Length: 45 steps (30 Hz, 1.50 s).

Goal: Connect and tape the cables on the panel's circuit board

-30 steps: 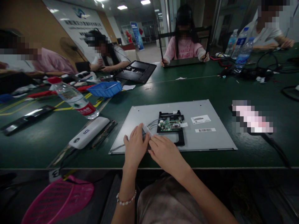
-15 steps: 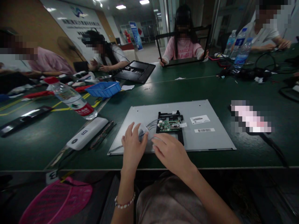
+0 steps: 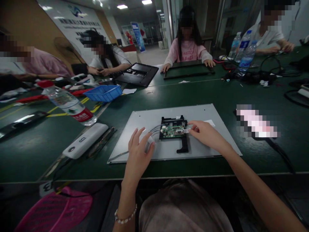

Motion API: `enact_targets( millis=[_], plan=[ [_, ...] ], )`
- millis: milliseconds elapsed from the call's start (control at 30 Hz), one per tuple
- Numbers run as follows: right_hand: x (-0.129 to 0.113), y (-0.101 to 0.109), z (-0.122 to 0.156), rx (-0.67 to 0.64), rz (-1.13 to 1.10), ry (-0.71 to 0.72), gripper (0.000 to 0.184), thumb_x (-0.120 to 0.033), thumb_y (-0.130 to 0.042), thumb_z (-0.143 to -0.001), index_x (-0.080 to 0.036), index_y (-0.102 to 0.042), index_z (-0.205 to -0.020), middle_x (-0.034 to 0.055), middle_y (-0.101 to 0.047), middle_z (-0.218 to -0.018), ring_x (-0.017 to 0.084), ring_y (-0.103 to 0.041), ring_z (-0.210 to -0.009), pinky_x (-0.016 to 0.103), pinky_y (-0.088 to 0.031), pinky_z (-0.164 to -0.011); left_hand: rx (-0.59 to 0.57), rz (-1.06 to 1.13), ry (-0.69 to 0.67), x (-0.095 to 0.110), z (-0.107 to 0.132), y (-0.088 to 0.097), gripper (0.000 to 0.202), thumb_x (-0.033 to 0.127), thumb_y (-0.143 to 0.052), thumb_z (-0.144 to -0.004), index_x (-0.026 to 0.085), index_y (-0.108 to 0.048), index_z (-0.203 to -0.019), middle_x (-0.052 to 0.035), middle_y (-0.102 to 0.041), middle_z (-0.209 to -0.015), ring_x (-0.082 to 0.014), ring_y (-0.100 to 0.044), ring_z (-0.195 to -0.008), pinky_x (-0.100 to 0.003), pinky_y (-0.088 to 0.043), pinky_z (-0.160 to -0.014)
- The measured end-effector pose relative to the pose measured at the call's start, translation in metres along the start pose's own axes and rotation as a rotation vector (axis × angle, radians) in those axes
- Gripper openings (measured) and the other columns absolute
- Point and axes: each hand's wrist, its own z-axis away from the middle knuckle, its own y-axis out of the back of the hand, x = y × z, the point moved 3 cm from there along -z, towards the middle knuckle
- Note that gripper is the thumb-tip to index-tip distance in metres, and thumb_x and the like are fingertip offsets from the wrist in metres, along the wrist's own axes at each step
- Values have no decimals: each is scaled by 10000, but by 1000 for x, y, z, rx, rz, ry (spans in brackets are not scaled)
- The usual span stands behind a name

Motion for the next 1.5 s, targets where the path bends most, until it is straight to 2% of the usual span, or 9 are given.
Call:
enact_targets(
  millis=[100, 267, 533, 667, 867, 1000, 1133, 1367, 1500],
  plan=[
    [-3, 0, -3, -12, -58, -4, 308, -247, -513, -830, -210, -684, -1084, 34, -720, -837, 181, -660, -740, 297, -499, -698, -20, -13, -5, 0, 0, -1, 312, 244, -478, -912, 207, -529, -1218, -101, -378, -1454, -279, -200, -1424, -487, -250, -1138],
    [4, 10, 2, 130, -31, -74, 269, -276, -500, -830, -199, -718, -966, 36, -715, -809, 183, -648, -725, 301, -498, -689, -79, -19, -18, 3, 1, -2, 309, 247, -477, -916, 226, -530, -1219, -77, -474, -1399, -255, -306, -1383, -503, -218, -1134],
    [20, 16, 4, 225, 338, -5, 308, -282, -512, -849, -149, -668, -1079, 127, -640, -1107, 270, -591, -1031, 417, -456, -908, -150, 15, 12, 2, 1, -5, 211, 283, -530, -902, 255, -594, -1101, -27, -632, -1224, -218, -501, -1228, -482, -180, -1139],
    [4, 17, -15, 128, 424, 148, 332, -294, -513, -865, -144, -644, -1132, 128, -621, -1161, 278, -565, -1082, 412, -444, -937, -145, 35, 9, 1, 1, -5, 209, 266, -531, -901, 252, -597, -1098, -25, -636, -1218, -222, -515, -1212, -488, -206, -1126],
    [-25, -2, -63, -72, 455, 337, 302, -314, -509, -887, -164, -652, -1106, 114, -645, -1151, 259, -582, -1057, 366, -463, -892, -130, 65, -18, -1, 2, -3, 217, 235, -521, -901, 252, -588, -1107, -29, -634, -1212, -237, -539, -1178, -496, -279, -1093],
    [-27, -15, -83, -120, 490, 313, 252, -263, -500, -892, -175, -686, -1038, 100, -684, -1078, 245, -615, -999, 334, -465, -838, -121, 105, -63, -2, 2, -5, 222, 220, -517, -894, 215, -591, -1104, -51, -634, -1196, -244, -555, -1144, -430, -398, -1021],
    [-24, -17, -87, -71, 525, 265, 261, -185, -465, -900, -193, -716, -972, 82, -711, -1014, 225, -636, -949, 314, -460, -808, -106, 131, -71, -4, 2, -8, 235, 205, -519, -886, 213, -587, -1111, -51, -631, -1190, -245, -561, -1132, -417, -429, -1002],
    [0, 13, -82, 122, 470, 185, 304, -221, -442, -914, -173, -695, -1076, 83, -684, -1125, 235, -625, -1010, 342, -462, -877, -116, 148, -41, -5, 1, -7, 238, 206, -512, -892, 215, -588, -1117, -46, -634, -1198, -231, -560, -1150, -428, -413, -1026],
    [22, 18, -79, -28, 476, 145, 330, -245, -498, -878, -167, -670, -1149, 112, -662, -1173, 266, -613, -1047, 361, -463, -893, -136, 113, -14, -4, 1, -6, 247, 186, -485, -902, 222, -581, -1127, -39, -641, -1201, -230, -569, -1153, -486, -345, -1070]
  ],
)
